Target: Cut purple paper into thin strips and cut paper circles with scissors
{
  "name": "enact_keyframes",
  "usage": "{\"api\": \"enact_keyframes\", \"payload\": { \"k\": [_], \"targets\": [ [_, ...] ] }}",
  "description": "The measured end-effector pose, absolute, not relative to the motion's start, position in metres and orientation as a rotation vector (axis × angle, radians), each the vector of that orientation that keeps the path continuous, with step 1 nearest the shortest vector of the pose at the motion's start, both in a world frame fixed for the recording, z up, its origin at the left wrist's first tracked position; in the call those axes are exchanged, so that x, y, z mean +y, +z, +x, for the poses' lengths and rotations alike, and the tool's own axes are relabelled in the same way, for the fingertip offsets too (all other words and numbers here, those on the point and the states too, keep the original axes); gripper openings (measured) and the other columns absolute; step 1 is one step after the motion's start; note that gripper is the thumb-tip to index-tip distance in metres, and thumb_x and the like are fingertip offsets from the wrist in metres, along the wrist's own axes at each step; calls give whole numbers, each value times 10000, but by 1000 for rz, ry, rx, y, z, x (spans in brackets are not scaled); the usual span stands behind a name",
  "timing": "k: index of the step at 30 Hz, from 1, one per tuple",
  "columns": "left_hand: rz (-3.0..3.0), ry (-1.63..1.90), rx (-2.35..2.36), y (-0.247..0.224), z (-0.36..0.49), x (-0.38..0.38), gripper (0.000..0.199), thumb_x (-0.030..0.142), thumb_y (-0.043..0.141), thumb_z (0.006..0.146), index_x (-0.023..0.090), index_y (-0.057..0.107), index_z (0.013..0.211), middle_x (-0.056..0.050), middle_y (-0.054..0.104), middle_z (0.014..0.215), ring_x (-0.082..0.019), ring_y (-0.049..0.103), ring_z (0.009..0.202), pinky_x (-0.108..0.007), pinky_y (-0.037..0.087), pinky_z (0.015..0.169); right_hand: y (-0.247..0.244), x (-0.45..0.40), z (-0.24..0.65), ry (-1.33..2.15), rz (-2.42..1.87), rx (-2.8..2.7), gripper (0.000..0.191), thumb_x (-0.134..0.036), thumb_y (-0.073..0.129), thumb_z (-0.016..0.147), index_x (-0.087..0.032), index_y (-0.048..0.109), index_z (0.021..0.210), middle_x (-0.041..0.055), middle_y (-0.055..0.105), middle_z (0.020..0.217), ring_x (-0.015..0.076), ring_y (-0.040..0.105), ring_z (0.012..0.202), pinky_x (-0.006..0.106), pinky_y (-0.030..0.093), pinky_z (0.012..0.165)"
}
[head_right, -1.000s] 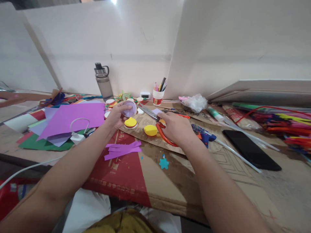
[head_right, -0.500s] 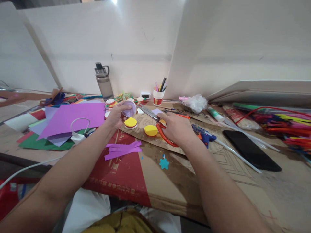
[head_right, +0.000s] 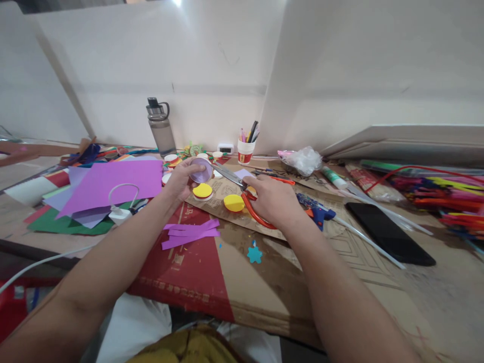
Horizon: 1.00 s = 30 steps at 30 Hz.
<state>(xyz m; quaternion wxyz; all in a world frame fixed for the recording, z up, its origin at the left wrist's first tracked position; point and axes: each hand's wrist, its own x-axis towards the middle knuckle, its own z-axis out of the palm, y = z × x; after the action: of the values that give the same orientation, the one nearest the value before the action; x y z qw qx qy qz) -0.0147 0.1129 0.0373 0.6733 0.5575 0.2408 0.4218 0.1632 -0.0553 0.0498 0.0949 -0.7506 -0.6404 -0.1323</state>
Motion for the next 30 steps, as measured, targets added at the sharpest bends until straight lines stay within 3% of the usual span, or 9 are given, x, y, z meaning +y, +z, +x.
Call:
{"api": "enact_keyframes", "payload": {
  "k": [9, 17, 30],
  "targets": [
    [1359, 951, 555, 39, -14, 107, 291, 271, 767, 586, 153, 651, 825, 3, 647, 667, -73, 524, 474, -168, 225, 327, 50, -54, 159, -379, -2244, -1884, 401, -310, 459, 924, -279, 645, 1277, 93, 725, 1080, 272, 680, 878, 321, 420, 629],
    [1353, 966, 577, 36, -8, 100, 302, 256, 771, 578, 150, 664, 839, 25, 633, 658, -46, 453, 436, -171, 257, 327, 39, -47, 160, -419, -2183, -1884, 425, -258, 478, 905, -244, 627, 1303, 113, 716, 1097, 271, 666, 943, 323, 443, 701],
    [1283, 920, 571, 41, -7, 95, 337, 271, 797, 566, 140, 642, 835, 0, 658, 652, -42, 476, 422, -149, 242, 318, 35, -44, 160, -426, -2139, -1887, 415, -262, 468, 908, -222, 623, 1291, 120, 709, 1092, 265, 666, 950, 322, 460, 746]
  ]
}}
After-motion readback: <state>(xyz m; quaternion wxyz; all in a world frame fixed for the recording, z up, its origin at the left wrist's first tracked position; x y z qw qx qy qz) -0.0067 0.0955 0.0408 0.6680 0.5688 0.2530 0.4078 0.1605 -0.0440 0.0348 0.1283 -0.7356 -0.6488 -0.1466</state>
